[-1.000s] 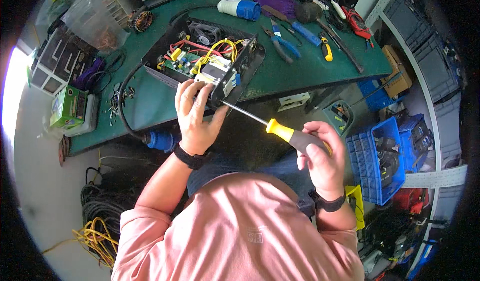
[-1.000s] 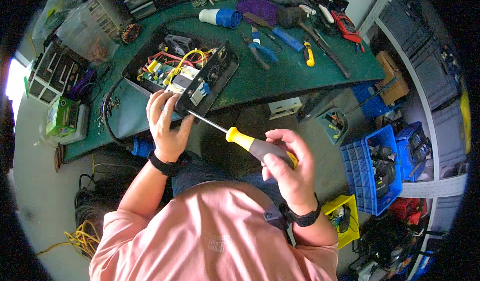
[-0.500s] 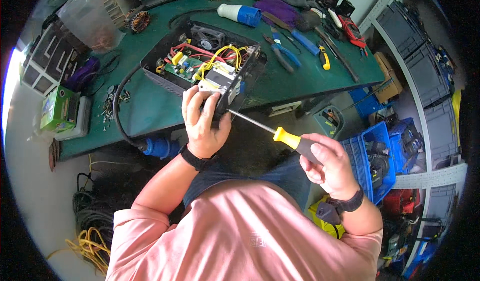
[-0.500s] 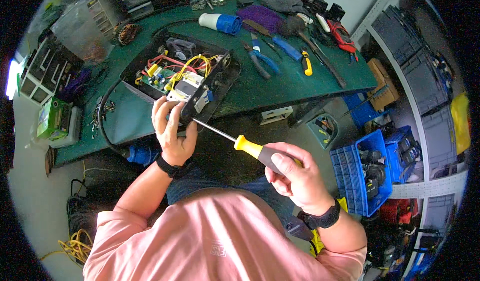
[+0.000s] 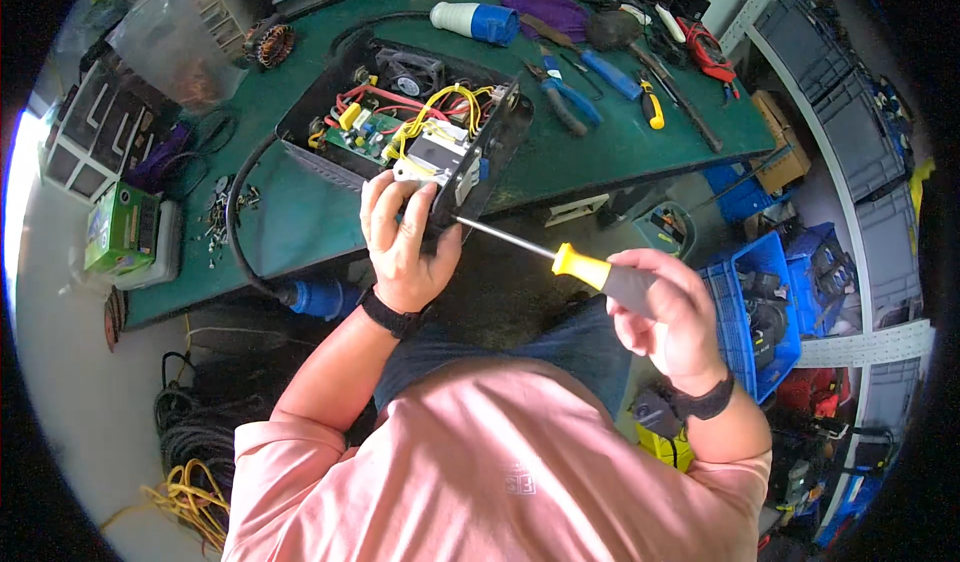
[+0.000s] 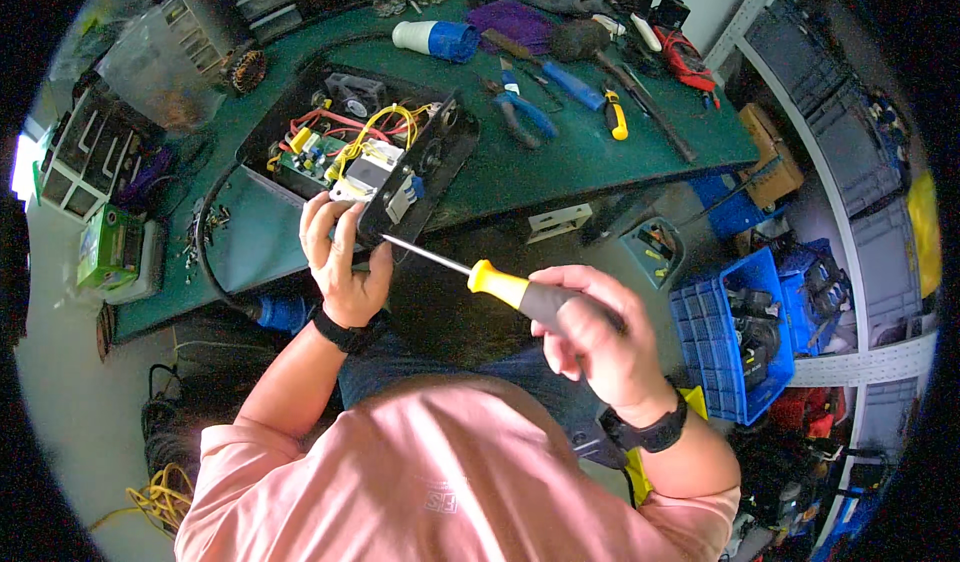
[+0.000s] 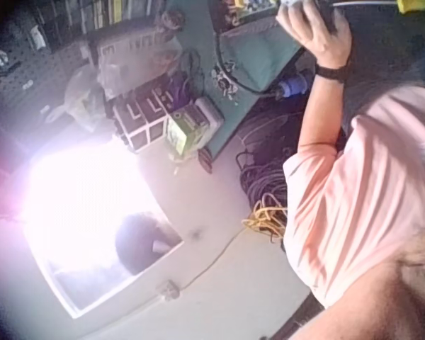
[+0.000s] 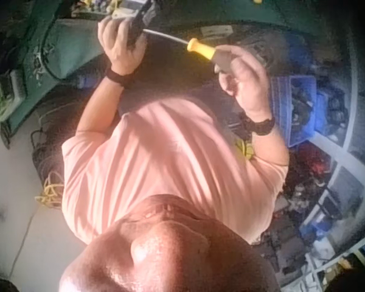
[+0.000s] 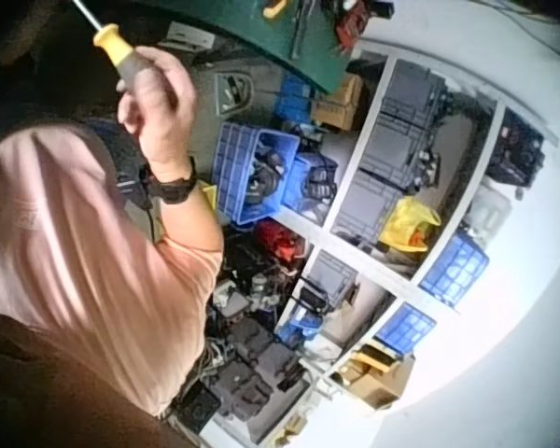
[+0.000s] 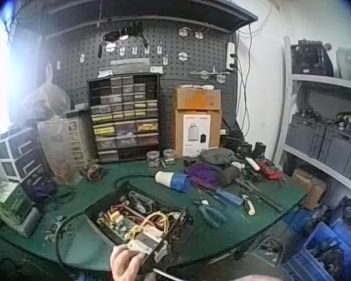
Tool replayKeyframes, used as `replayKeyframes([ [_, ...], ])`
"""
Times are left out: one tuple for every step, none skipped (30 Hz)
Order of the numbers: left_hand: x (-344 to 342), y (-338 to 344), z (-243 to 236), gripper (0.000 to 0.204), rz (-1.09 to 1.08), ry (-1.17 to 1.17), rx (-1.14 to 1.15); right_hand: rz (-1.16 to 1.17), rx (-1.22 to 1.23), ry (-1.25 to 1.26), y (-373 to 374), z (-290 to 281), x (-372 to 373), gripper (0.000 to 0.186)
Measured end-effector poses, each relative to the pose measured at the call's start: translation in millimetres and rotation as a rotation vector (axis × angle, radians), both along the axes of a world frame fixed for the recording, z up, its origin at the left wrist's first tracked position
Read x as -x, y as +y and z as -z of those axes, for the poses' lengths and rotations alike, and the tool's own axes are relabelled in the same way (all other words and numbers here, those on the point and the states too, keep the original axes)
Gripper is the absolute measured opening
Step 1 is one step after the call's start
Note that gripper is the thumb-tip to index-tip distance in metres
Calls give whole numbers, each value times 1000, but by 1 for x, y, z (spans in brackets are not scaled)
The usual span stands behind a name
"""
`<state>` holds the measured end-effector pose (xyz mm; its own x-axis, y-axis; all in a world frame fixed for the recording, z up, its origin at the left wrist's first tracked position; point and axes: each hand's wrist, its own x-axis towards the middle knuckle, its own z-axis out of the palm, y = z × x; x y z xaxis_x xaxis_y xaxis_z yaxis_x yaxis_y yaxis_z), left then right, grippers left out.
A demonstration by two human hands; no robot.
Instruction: The person uses a screwdriver to tighten screws on a black electronic device with exposed wiring. They rotate the device to access different sides and continue securing components within the housing.
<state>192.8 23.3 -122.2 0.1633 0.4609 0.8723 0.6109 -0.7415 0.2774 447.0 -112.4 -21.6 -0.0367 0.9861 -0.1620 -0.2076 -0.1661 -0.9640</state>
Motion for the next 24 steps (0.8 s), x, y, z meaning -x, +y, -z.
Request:
replayKeyframes([
  [0,0,0,49,0,1,1,-78,16,124,2,4,-7,58],
  [-2,0,0,50,0,-9,-6,-87,141,191,3,1,-11,59],
  [-2,0,1,50,0,-12,-8,-96,267,259,2,-2,-14,59],
  [-2,0,1,50,-1,-15,-10,-105,279,262,2,-3,-16,56],
  [-2,0,1,51,-1,-19,-15,-114,289,264,3,-4,-17,52],
  [-3,0,1,51,1,-27,-14,-123,299,267,2,-5,-18,49],
  [-5,-1,1,51,4,-34,-13,-109,-46,-105,3,-1,-16,45],
  [-6,-1,1,51,5,-39,-13,-91,-395,-472,6,6,-12,41],
  [-6,0,1,51,8,-39,-15,-126,-564,-726,5,4,-10,40],
  [-5,0,1,51,11,-38,-16,-120,-745,-974,6,1,-9,42],
  [-4,0,1,51,14,-35,-16,-162,-850,-1117,6,-2,-12,43],
  [-4,0,0,51,13,-41,-17,-204,-956,-1259,9,-5,-16,44],
  [-3,0,0,51,11,-46,-18,-247,-1063,-1401,11,-7,-20,45],
  [-3,0,0,51,15,-51,-20,-241,-1086,-1411,12,-5,-22,46],
  [-3,0,0,51,16,-46,-20,-134,-951,-1194,10,-3,-18,46],
  [-4,0,0,50,17,-41,-20,-34,-814,-975,8,-2,-10,46],
  [-3,0,0,50,15,-38,-21,55,-677,-756,6,0,-4,46],
  [-3,1,0,50,21,-36,-23,14,-327,-371,3,1,-5,47],
  [-3,1,-1,49,25,-34,-21,12,-110,-124,2,-1,-6,51],
  [-3,0,-1,49,33,-32,-27,-28,8,-70,1,-2,-11,54],
  [-3,0,-1,48,41,-31,-33,-67,127,-17,2,-4,-17,57],
  [-2,1,-1,48,32,-37,-46,-109,143,113,2,-6,-19,45],
  [-2,1,0,48,20,-43,-55,-87,11,-121,1,-8,-15,40],
  [-2,2,1,48,8,-49,-64,-64,-123,-355,0,-9,-9,35],
])
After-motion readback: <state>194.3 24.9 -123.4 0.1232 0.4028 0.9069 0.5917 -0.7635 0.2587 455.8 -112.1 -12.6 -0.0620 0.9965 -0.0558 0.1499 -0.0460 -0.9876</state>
